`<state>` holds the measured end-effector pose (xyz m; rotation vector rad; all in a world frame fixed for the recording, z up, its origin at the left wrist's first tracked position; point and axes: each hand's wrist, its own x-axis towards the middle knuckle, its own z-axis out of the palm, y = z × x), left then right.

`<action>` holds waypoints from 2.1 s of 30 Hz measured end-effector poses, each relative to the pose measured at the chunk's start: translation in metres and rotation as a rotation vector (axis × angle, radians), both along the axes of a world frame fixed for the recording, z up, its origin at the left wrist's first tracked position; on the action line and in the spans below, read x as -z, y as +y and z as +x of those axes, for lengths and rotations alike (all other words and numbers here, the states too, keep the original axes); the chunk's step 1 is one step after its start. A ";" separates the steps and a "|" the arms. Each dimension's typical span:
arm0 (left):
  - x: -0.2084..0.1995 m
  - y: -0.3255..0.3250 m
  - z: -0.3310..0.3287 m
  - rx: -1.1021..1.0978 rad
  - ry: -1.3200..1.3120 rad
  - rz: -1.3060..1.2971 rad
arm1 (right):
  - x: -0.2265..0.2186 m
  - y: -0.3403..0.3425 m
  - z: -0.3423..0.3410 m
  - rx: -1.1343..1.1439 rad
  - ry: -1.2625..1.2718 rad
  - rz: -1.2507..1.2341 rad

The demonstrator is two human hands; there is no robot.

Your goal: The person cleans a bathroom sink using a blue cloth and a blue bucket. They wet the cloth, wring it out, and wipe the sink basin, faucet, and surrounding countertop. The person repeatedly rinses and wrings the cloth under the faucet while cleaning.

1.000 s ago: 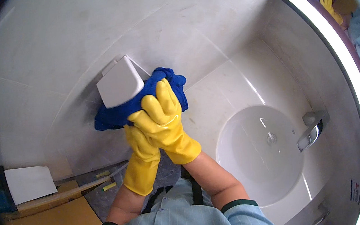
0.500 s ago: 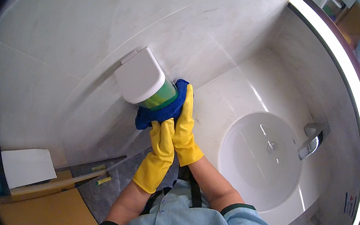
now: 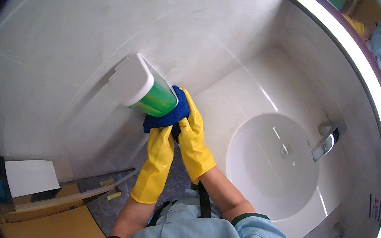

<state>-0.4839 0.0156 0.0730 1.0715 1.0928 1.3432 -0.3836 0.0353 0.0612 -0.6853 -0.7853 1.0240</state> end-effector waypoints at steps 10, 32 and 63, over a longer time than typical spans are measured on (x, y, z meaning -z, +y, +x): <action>0.026 0.004 -0.024 0.083 0.461 0.201 | 0.027 0.002 -0.022 -0.017 -0.061 -0.009; 0.067 -0.024 -0.016 0.029 0.892 -0.001 | 0.055 -0.038 0.050 0.197 -1.322 0.094; 0.074 -0.242 -0.192 -0.154 0.961 -0.534 | 0.179 -0.220 0.307 0.111 -1.225 -1.441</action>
